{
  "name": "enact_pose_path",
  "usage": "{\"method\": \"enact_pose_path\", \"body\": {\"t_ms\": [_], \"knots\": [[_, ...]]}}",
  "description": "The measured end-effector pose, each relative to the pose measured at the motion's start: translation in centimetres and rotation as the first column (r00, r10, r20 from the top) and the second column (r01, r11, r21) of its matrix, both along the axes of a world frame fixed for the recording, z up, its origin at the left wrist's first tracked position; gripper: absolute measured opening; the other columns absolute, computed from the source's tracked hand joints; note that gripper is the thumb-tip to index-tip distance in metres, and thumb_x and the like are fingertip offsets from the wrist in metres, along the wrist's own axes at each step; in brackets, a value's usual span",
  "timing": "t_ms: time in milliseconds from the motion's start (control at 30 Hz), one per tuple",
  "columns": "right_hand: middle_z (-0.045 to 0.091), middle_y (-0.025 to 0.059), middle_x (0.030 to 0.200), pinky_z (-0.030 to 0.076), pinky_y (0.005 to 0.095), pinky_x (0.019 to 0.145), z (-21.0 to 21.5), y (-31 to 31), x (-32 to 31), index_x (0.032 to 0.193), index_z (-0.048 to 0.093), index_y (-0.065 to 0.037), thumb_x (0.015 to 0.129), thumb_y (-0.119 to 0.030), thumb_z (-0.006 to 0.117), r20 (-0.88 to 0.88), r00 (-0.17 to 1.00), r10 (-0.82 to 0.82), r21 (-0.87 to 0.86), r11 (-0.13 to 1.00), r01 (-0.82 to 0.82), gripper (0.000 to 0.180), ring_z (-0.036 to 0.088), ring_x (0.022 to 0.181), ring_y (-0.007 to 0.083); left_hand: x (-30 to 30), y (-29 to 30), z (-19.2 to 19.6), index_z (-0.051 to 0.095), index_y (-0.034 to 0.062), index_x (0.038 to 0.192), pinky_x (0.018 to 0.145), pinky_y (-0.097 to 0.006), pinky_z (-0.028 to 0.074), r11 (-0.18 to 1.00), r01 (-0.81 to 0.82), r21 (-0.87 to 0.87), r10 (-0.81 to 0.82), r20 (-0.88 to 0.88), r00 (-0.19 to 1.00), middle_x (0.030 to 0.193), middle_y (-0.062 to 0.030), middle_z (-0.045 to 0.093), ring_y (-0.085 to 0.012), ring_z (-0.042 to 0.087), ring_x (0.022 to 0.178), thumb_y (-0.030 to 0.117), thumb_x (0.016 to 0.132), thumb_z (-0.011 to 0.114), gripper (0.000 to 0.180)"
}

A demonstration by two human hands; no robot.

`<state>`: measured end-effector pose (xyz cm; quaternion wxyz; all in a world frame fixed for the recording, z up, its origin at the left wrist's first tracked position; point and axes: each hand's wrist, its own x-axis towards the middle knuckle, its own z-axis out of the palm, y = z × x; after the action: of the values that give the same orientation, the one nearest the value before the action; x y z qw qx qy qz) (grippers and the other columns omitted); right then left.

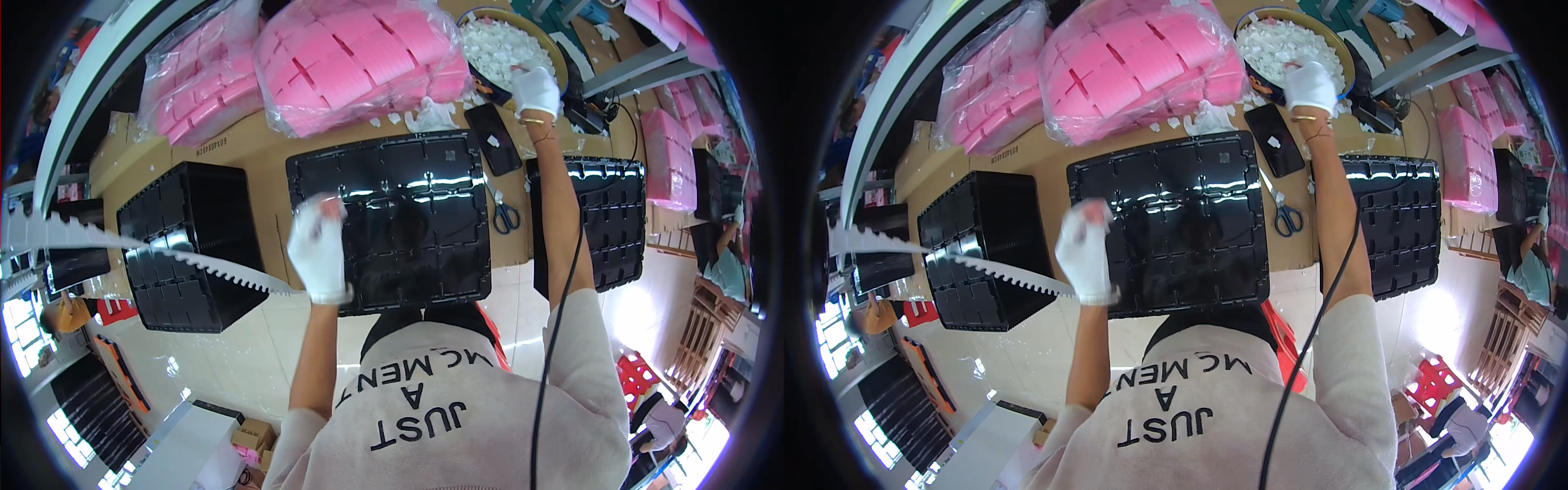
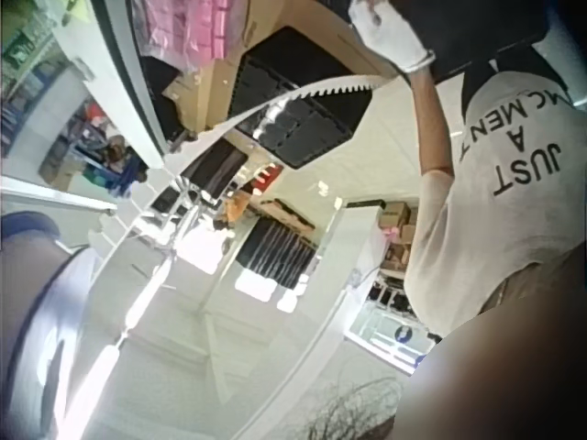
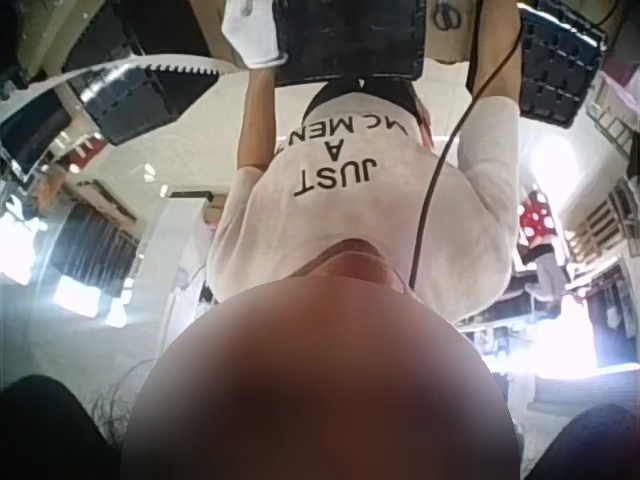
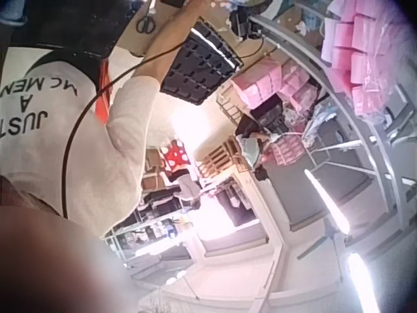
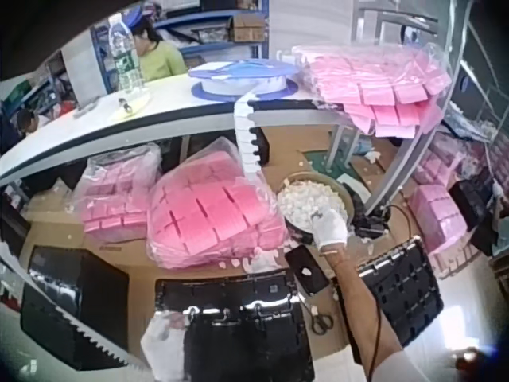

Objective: The person packages pink foam products into black containers by hand, using white dividers to separate the items.

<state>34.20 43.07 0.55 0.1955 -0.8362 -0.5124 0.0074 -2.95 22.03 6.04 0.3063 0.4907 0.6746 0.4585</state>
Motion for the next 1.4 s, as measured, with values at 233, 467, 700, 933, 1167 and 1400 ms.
{"method": "enact_pose_path", "body": {"t_ms": [233,467,700,933,1167,1400], "knots": [[0.067,0.0156,0.101,0.054,0.044,0.077,4.0,3.0,-11.4,0.105,0.071,-0.013,0.085,-0.02,0.064,0.15,0.726,0.671,0.243,0.687,-0.685,0.022,0.065,0.096,0.033,-4.7,18.8,-2.9,0.072,0.0045,0.102,0.082,-0.041,0.053,0.978,0.026,0.205,0.139,-0.747,0.651,0.102,-0.0133,0.07,-0.0307,0.067,0.09,0.019,0.077,0.078,0.029],[0.068,0.0112,0.097,0.054,0.0448,0.075,0.4,6.8,-9.6,0.104,0.073,-0.013,0.085,-0.02,0.064,0.437,0.635,0.636,0.088,0.673,-0.735,0.022,0.065,0.087,0.0336,-3.9,20.4,-4.4,0.076,0.0091,0.09,0.073,-0.042,0.054,0.998,-0.056,0.041,0.069,-0.664,0.744,0.078,-0.011,0.071,-0.0305,0.069,0.075,0.015,0.071,0.079,0.02],[0.069,0.011,0.095,0.055,0.045,0.077,2.0,7.7,-10.2,0.091,0.075,-0.016,0.083,-0.016,0.061,0.273,0.7,0.659,0.172,0.683,-0.71,0.016,0.067,0.089,0.0314,-5.3,21.8,-2.7,0.077,0.0106,0.08,0.076,-0.043,0.053,0.97,0.071,0.234,0.151,-0.799,0.582,0.081,-0.0126,0.071,-0.0324,0.066,0.079,0.009,0.074,0.07,0.009],[0.069,0.0132,0.089,0.054,0.0453,0.075,1.7,7.2,-10.4,0.092,0.073,-0.015,0.083,-0.019,0.063,0.423,0.635,0.646,0.109,0.66,-0.743,0.014,0.067,0.086,0.0326,-6.1,23.3,0.8,0.076,0.0083,0.078,0.076,-0.043,0.053,0.942,0.185,0.281,0.125,-0.804,0.582,0.084,-0.0153,0.07,-0.0346,0.066,0.081,0.009,0.072,0.068,0.01],[0.067,0.0126,0.088,0.055,0.0447,0.071,1.5,6.8,-11.5,0.085,0.069,-0.012,0.083,-0.013,0.058,0.479,0.628,0.613,0.143,0.652,-0.745,0.011,0.067,0.084,0.0327,-6.4,23.2,2.1,0.075,0.0074,0.077,0.074,-0.043,0.053,0.925,0.231,0.302,0.08,-0.748,0.659,0.082,-0.0154,0.07,-0.0348,0.067,0.078,0.01,0.071,0.068,0.01],[0.067,0.0135,0.088,0.055,0.0439,0.071,-0.1,7.9,-11.7,0.083,0.069,-0.011,0.083,-0.013,0.058,0.503,0.623,0.599,0.056,0.697,-0.715,0.012,0.067,0.082,0.0332,-6.1,24.5,4.0,0.075,0.0064,0.084,0.073,-0.038,0.053,0.943,0.257,0.211,-0.011,-0.752,0.66,0.086,-0.0151,0.07,-0.0293,0.066,0.077,0.013,0.074,0.068,0.014]]}}
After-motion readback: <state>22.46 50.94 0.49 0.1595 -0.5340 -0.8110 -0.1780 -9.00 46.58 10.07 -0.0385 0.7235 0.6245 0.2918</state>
